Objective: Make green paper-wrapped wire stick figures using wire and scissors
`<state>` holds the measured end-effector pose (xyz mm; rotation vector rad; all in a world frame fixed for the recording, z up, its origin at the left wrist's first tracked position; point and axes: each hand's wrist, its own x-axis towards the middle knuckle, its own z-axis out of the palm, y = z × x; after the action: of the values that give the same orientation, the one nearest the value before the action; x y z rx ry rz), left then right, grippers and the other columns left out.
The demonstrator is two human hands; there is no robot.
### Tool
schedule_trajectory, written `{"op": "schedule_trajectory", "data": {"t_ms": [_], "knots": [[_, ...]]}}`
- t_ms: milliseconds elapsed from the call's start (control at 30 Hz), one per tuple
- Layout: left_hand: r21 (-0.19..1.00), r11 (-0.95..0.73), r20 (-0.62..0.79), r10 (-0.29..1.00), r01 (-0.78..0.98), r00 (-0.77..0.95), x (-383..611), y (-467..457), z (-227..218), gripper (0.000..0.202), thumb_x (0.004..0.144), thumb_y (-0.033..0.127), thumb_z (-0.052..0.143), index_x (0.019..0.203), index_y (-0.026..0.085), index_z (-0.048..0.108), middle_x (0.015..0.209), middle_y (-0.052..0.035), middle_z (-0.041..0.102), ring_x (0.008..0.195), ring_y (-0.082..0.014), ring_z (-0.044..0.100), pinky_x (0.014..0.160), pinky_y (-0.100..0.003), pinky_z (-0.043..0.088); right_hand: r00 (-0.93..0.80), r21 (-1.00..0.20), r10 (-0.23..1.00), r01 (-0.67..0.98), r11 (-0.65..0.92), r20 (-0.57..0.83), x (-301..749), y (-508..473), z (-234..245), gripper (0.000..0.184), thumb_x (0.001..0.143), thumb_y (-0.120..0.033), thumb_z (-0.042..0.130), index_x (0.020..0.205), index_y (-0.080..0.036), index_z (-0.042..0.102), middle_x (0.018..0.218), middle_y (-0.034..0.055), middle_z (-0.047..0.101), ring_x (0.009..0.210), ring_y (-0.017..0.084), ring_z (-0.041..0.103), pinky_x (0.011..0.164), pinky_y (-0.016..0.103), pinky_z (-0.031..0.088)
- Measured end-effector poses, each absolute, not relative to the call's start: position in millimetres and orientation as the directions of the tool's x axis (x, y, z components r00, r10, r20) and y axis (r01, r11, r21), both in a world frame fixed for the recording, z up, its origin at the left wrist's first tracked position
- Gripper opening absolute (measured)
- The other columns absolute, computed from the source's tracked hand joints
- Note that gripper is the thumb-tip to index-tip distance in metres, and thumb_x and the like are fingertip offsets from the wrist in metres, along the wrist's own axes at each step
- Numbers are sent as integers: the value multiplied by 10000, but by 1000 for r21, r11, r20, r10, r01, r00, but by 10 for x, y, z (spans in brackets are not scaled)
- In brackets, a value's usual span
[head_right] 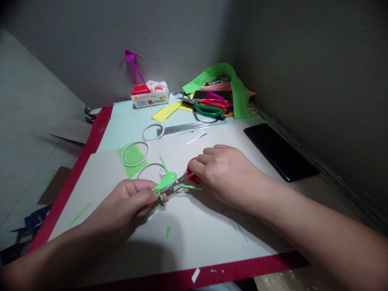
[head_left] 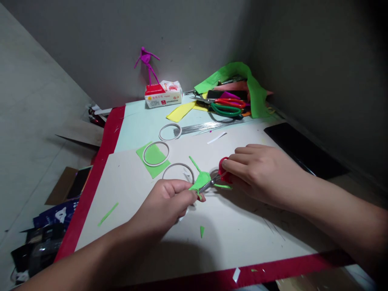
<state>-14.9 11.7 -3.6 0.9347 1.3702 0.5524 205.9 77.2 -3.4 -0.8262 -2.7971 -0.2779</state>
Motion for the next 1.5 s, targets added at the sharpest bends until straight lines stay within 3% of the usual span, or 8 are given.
{"op": "schedule_trajectory", "data": {"t_ms": [400,667,800,967,1200,1300,1433,1500], "knots": [[825,556,-565,807,102,173,-158,98,-53,203,833,302,573,728,168,682,444,87,276,443,-75,184,426,-231,120,-836,177,350,455,873,422,2104,789,-7,168,919,-177,469,791,-179,578,645,15,541,599,159,424,599,293,276],[851,525,-509,817,14,271,-180,71,-41,280,876,372,556,723,160,659,419,97,250,429,-71,141,429,-239,91,-822,216,422,524,824,383,2093,777,33,150,909,-193,476,822,-169,596,659,26,560,623,168,447,613,294,280],[834,545,-542,775,93,325,-153,74,14,334,816,446,636,683,140,619,511,60,402,477,-65,266,461,-213,176,-838,254,425,518,817,341,2052,733,46,146,886,-156,480,819,-164,609,641,33,560,611,179,433,598,304,250],[783,570,-620,742,248,254,-148,94,74,252,802,376,642,722,138,628,563,45,439,506,-74,298,488,-224,193,-837,275,418,521,808,354,2054,681,71,160,882,-135,470,822,-166,614,649,38,561,617,189,437,593,310,252],[775,587,-627,761,233,167,-208,86,107,202,778,350,647,707,165,609,534,53,430,478,-76,294,474,-239,162,-769,294,488,620,727,413,2174,779,95,111,880,-174,505,882,-160,615,690,42,599,677,197,509,627,318,321],[774,590,-626,766,229,144,-212,80,119,219,765,328,652,641,172,561,505,61,405,462,-75,287,462,-241,157,-643,78,612,716,693,460,2189,831,81,96,849,-218,549,888,-163,618,748,63,638,700,200,548,616,305,360],[807,557,-586,796,196,151,-213,71,108,178,786,296,629,666,168,598,515,53,435,478,-79,318,477,-235,189,-473,-736,859,508,448,197,2103,810,52,119,813,-271,616,901,-191,605,811,38,682,720,176,625,594,258,454],[814,556,-579,797,167,171,-218,74,83,174,793,288,625,673,163,615,511,50,435,477,-77,316,479,-236,185,-518,-943,855,293,156,-19,2051,773,31,191,790,-317,677,923,-199,608,805,29,700,752,185,661,631,267,504]]}}
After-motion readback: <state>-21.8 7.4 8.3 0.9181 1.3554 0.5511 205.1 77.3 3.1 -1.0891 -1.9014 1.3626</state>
